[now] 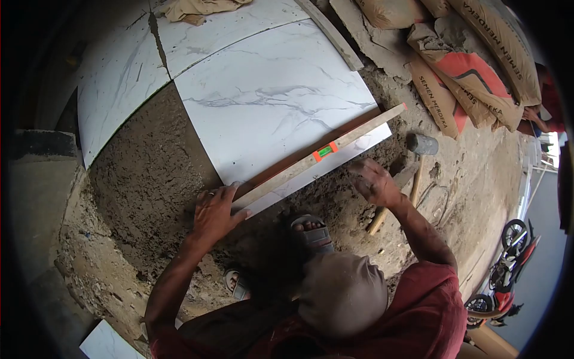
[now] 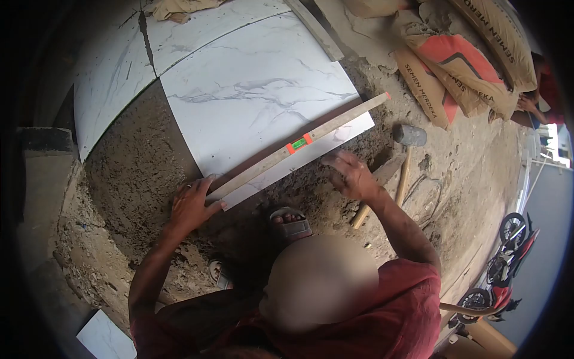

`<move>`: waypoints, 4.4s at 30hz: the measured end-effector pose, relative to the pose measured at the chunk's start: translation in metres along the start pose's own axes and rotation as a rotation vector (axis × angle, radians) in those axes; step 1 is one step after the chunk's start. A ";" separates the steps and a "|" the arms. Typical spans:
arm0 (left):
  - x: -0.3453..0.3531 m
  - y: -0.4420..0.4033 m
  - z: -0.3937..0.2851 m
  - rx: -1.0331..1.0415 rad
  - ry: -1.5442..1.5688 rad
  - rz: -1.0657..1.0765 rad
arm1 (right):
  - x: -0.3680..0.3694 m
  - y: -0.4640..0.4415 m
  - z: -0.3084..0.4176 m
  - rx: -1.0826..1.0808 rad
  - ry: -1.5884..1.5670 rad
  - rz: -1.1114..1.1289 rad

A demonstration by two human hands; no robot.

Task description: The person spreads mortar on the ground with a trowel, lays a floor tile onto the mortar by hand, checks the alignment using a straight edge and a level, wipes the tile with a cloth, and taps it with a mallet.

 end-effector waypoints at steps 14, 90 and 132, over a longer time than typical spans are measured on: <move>0.001 -0.015 0.014 0.004 0.308 0.066 | 0.088 0.047 0.075 0.141 -0.497 0.188; -0.004 -0.246 -0.212 0.256 -0.244 -0.119 | -0.282 -0.016 -0.072 0.179 -0.546 -0.991; 0.000 -0.246 -0.209 0.233 -0.224 -0.110 | -0.140 -0.055 -0.151 0.542 -0.160 -0.667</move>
Point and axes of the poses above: each hand's wrist, its own y-axis away from the middle knuckle, its own x-axis out of the palm, z = x × y, the point moved 9 cm from there along -y, towards the middle knuckle, and after that the axes turned 6 degrees about -x, right-handed, at the moved point
